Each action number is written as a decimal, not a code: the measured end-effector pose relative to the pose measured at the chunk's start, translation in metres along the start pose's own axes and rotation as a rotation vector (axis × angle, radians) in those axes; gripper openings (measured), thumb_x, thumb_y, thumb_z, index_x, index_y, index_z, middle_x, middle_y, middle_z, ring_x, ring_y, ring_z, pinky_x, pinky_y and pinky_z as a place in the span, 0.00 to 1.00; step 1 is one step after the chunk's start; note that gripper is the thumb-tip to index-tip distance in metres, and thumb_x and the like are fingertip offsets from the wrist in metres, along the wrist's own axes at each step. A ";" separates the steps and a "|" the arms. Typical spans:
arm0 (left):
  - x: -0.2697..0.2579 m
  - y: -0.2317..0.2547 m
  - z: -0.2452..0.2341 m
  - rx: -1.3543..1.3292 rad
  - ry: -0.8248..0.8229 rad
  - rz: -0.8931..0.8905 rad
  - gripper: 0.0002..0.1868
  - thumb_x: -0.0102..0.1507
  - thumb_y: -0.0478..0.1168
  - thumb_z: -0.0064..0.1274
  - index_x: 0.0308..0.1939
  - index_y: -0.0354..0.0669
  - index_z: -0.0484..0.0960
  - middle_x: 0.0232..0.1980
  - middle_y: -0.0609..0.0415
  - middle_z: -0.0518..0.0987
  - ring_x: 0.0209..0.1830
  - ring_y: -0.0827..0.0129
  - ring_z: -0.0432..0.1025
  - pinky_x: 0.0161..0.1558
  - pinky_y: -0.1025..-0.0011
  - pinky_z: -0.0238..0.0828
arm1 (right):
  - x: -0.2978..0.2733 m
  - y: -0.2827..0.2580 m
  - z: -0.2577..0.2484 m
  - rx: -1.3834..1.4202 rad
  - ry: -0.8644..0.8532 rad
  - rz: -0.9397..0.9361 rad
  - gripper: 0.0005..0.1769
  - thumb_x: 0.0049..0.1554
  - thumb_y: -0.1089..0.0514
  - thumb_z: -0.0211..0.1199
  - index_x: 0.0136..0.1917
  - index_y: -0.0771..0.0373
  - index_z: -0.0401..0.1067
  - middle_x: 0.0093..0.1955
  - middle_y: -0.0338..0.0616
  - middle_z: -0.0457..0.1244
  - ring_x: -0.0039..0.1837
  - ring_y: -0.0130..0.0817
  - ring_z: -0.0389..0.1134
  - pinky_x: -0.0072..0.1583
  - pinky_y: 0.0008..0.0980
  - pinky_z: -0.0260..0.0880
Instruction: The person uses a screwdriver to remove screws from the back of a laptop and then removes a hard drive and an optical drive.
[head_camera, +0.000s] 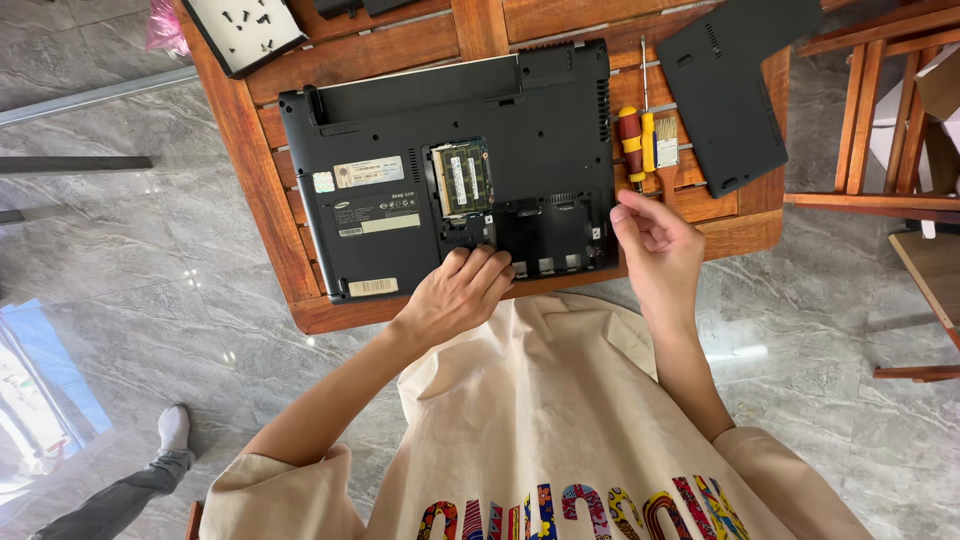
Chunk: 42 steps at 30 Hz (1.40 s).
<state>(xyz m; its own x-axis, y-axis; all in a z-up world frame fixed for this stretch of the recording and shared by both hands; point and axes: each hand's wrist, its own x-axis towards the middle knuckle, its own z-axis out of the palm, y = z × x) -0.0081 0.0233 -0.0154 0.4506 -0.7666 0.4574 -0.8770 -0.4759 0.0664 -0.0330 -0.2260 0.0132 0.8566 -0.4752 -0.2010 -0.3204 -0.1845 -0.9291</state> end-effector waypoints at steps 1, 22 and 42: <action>-0.004 0.000 -0.002 -0.015 -0.020 0.007 0.12 0.72 0.35 0.39 0.36 0.41 0.76 0.41 0.50 0.71 0.42 0.57 0.70 0.43 0.68 0.62 | -0.003 -0.013 0.003 0.059 -0.017 0.058 0.13 0.60 0.65 0.69 0.59 0.64 0.78 0.46 0.46 0.68 0.47 0.25 0.68 0.48 0.24 0.77; -0.028 -0.001 0.017 -0.008 0.019 0.047 0.14 0.75 0.36 0.33 0.41 0.45 0.76 0.42 0.53 0.71 0.41 0.61 0.71 0.41 0.70 0.61 | -0.012 0.012 -0.020 0.134 -0.142 0.311 0.09 0.65 0.61 0.62 0.56 0.64 0.78 0.41 0.53 0.71 0.42 0.29 0.72 0.43 0.25 0.76; -0.026 0.001 0.021 0.006 0.044 0.065 0.15 0.74 0.37 0.34 0.37 0.45 0.76 0.40 0.53 0.74 0.39 0.61 0.72 0.41 0.68 0.62 | -0.010 0.014 0.000 0.142 0.012 0.241 0.16 0.51 0.65 0.77 0.53 0.67 0.79 0.41 0.43 0.68 0.40 0.18 0.65 0.43 0.15 0.70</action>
<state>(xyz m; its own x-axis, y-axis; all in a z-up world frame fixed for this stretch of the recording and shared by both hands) -0.0171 0.0339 -0.0458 0.3849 -0.7766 0.4988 -0.9031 -0.4283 0.0302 -0.0460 -0.2242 0.0019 0.7573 -0.5010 -0.4190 -0.4541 0.0572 -0.8891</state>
